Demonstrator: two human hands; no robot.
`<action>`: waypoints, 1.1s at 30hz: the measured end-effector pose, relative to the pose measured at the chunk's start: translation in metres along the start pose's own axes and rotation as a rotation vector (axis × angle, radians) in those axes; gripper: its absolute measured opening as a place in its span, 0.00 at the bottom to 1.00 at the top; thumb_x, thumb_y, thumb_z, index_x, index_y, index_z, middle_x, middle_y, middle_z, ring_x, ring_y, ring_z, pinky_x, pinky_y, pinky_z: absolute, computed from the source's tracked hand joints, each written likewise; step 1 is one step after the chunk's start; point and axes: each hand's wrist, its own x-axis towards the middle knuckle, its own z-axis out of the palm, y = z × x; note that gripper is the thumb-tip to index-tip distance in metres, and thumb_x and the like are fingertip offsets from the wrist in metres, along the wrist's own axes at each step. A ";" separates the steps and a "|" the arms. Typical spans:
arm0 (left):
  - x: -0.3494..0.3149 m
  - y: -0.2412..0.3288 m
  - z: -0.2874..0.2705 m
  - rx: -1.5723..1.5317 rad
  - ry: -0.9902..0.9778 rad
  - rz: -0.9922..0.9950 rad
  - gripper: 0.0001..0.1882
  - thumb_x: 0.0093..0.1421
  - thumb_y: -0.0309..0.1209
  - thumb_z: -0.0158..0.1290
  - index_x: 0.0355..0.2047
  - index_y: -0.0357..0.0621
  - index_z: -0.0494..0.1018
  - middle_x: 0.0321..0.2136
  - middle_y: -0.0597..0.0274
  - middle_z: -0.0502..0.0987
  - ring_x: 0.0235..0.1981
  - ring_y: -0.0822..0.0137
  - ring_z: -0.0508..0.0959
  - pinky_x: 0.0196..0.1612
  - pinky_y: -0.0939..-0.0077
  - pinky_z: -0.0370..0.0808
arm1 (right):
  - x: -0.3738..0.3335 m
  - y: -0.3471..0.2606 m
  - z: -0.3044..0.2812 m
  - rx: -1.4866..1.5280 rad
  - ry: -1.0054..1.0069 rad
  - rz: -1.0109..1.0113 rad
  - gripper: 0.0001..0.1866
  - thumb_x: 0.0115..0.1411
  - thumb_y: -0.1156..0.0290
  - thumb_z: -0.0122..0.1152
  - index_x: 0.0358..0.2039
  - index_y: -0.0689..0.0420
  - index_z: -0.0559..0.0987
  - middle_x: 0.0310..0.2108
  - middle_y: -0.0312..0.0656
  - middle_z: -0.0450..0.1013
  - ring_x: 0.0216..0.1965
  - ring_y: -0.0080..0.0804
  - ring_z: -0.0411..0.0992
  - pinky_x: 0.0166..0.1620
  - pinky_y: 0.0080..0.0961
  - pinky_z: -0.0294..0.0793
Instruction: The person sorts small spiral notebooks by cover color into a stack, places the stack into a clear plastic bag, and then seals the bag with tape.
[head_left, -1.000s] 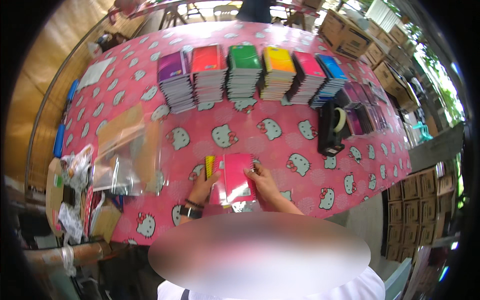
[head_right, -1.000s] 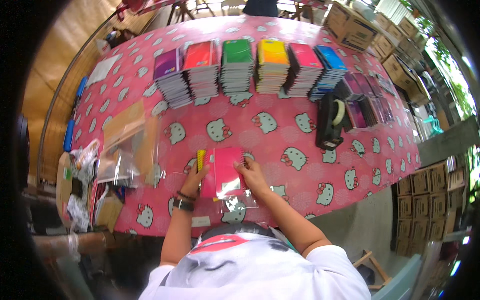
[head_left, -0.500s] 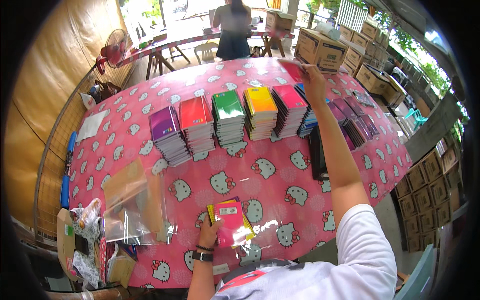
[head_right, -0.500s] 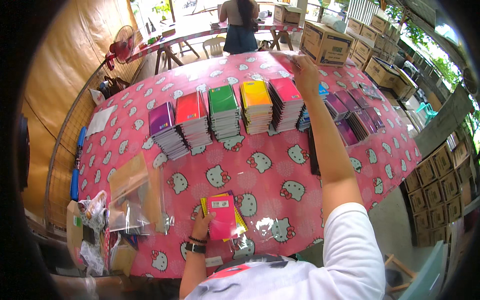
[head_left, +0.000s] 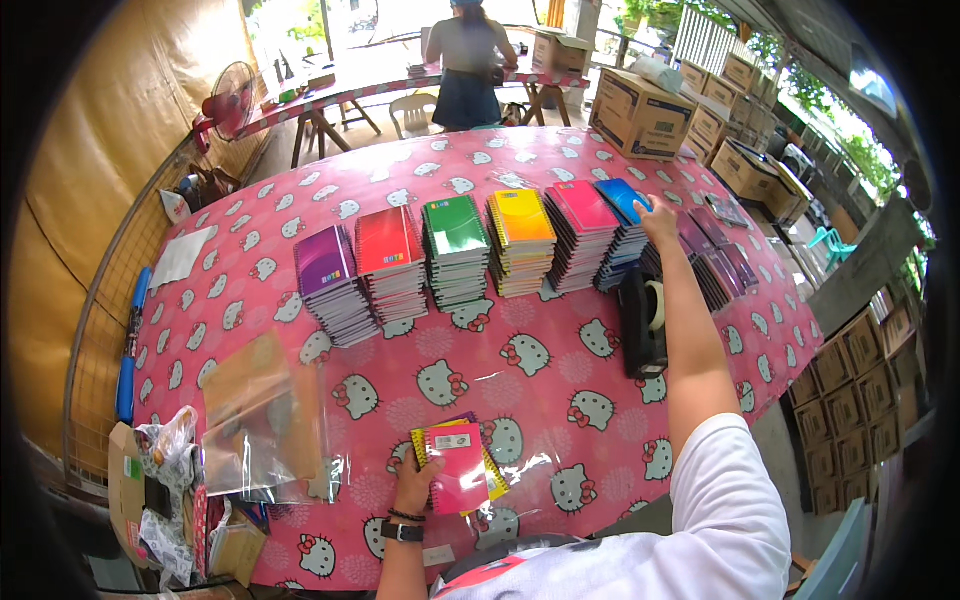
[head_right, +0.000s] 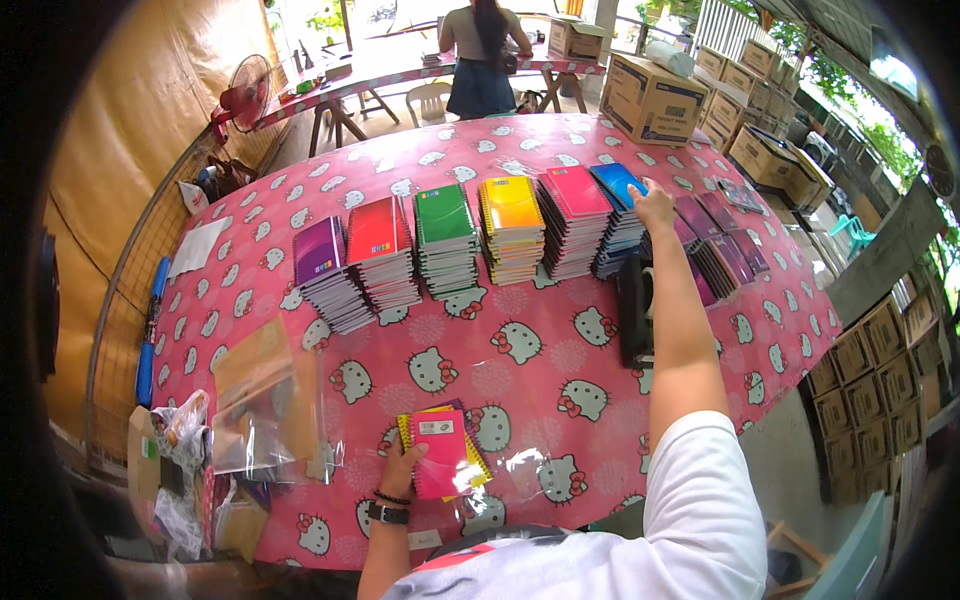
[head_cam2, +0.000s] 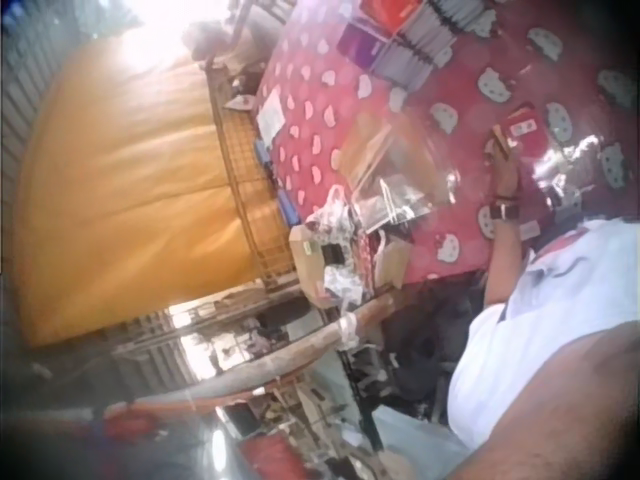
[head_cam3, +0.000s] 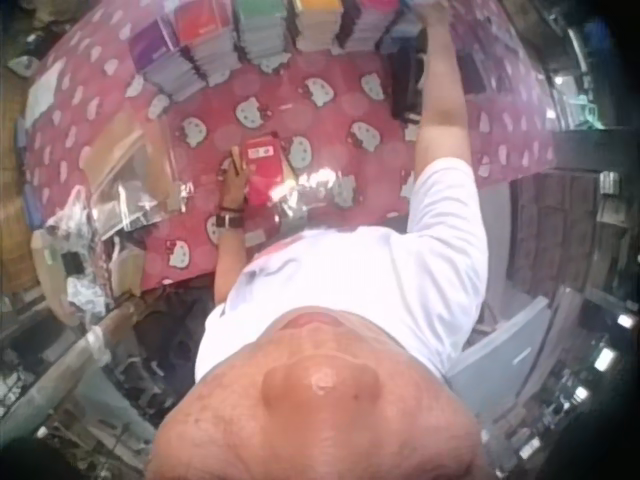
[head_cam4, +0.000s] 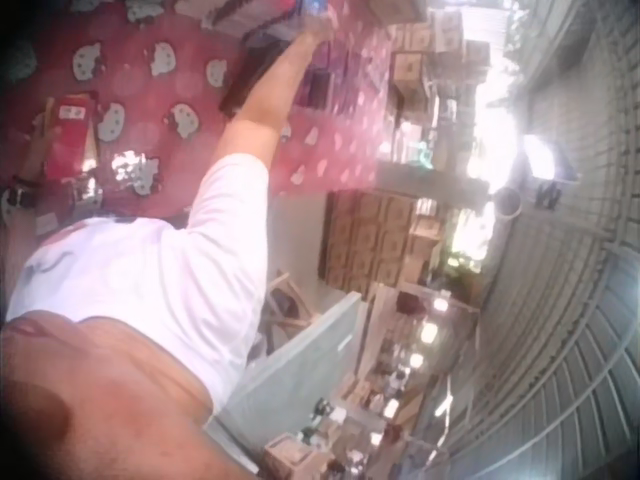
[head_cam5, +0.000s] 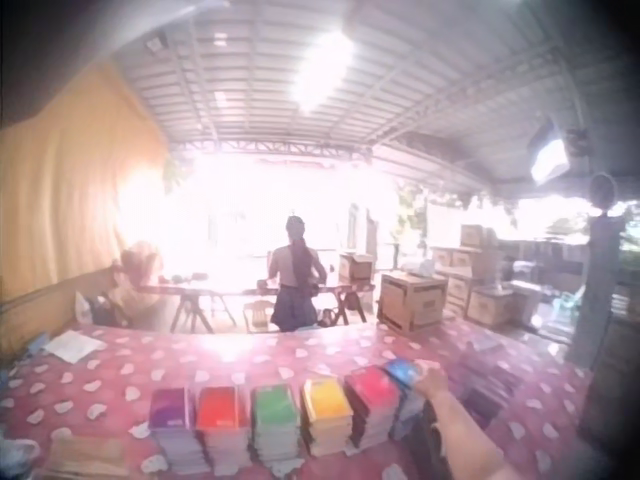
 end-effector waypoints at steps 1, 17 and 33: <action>0.002 0.000 0.006 -0.014 -0.025 0.003 0.21 0.52 0.29 0.54 0.45 0.36 0.63 0.38 0.61 0.72 0.39 0.71 0.71 0.43 0.78 0.68 | 0.008 0.025 0.001 0.008 -0.051 0.038 0.28 0.49 0.48 0.57 0.43 0.57 0.74 0.40 0.49 0.73 0.46 0.44 0.69 0.48 0.39 0.67; 0.008 -0.018 0.007 -0.015 -0.038 0.054 0.20 0.54 0.36 0.52 0.43 0.35 0.66 0.37 0.60 0.73 0.37 0.71 0.72 0.41 0.76 0.69 | 0.038 0.088 0.002 0.659 0.156 0.645 0.35 0.30 0.77 0.76 0.41 0.71 0.69 0.29 0.48 0.72 0.23 0.32 0.69 0.23 0.30 0.71; 0.019 -0.014 0.009 -0.040 -0.075 0.033 0.22 0.55 0.35 0.52 0.46 0.35 0.64 0.39 0.58 0.72 0.38 0.70 0.72 0.42 0.76 0.69 | -0.014 0.042 -0.002 0.819 0.348 0.516 0.34 0.42 0.81 0.68 0.50 0.68 0.63 0.34 0.47 0.71 0.30 0.32 0.72 0.30 0.29 0.73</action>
